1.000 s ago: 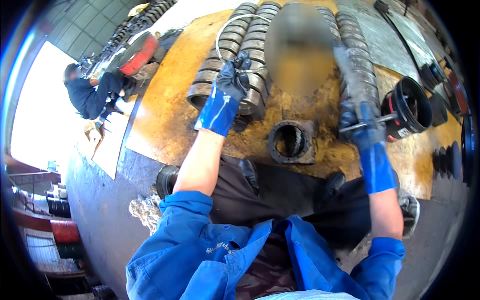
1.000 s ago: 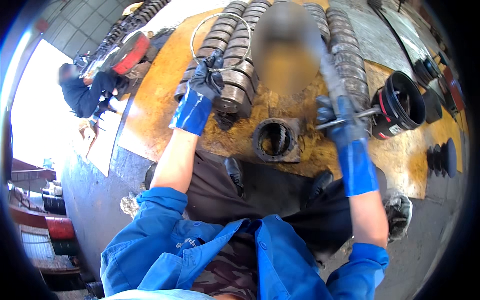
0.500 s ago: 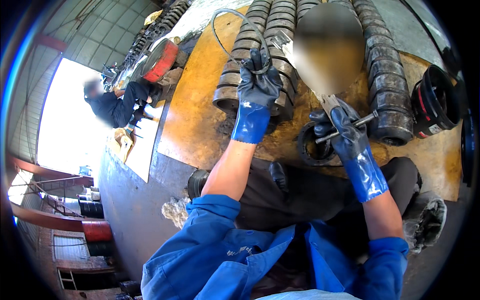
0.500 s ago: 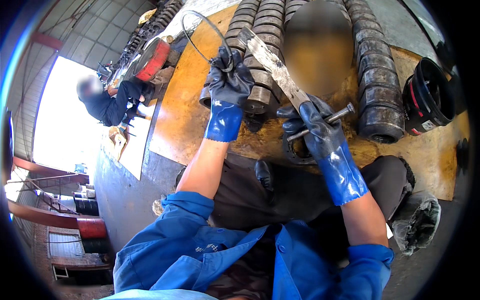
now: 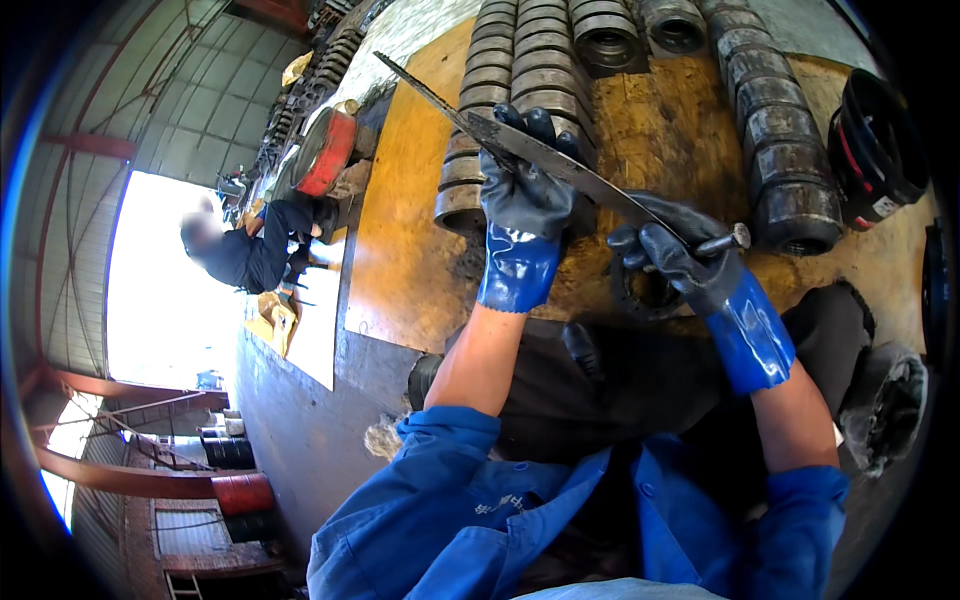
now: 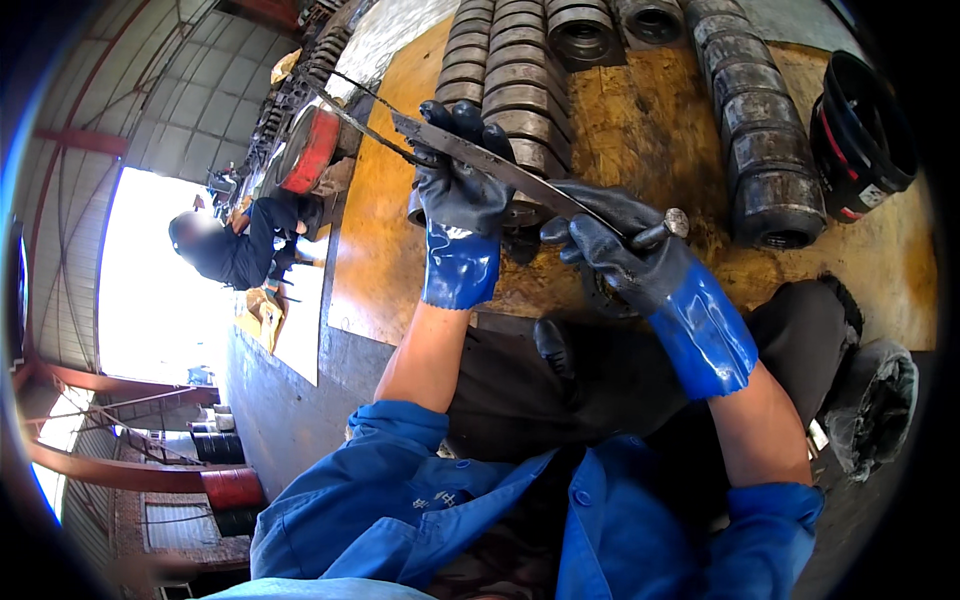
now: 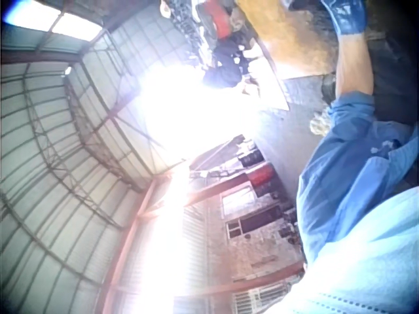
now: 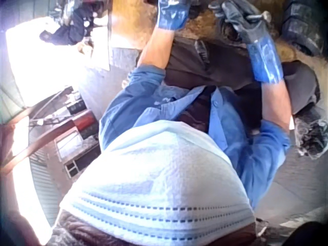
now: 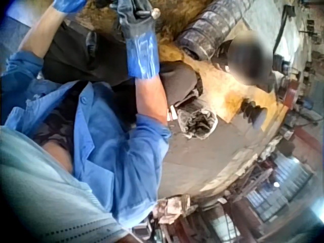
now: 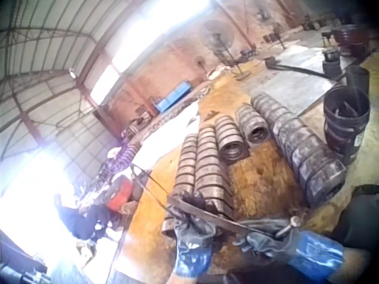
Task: The person uses a hammer and a flat metal tool to pry a seal from a cylindrical component, wipes the surfaces with a cloth, and applies grease to the part.
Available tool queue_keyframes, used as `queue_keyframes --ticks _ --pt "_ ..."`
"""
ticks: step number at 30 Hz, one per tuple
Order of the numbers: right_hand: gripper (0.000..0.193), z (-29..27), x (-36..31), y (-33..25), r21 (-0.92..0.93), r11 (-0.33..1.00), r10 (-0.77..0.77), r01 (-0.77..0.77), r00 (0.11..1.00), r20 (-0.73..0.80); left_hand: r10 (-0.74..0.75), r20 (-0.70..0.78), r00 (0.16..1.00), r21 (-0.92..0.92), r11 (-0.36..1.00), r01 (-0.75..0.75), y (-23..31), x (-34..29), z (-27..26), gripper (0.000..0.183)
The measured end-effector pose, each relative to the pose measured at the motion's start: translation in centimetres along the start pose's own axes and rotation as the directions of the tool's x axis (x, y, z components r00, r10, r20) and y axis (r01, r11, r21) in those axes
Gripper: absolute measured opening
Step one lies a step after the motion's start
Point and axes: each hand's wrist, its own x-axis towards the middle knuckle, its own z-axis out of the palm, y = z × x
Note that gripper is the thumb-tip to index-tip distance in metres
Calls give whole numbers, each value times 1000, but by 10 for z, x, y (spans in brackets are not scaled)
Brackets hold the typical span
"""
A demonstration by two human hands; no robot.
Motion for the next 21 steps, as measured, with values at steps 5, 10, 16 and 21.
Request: queue_keyframes --ticks 5,10,16,21 --pt "49 -4 -1 9 46 998 34 -36 998 47 -8 -60 998 66 998 12 -6 -10 7 27" --pt "49 -5 -3 21 332 900 243 -282 958 155 -72 -42 996 -28 997 71 -4 -11 -6 35" --pt "47 10 -14 9 306 895 293 -326 944 150 -100 -139 985 -61 994 92 2 -14 0 34" --pt "48 3 -22 35 578 758 133 -303 939 318 -35 -91 995 63 997 41 6 -15 -7 41"
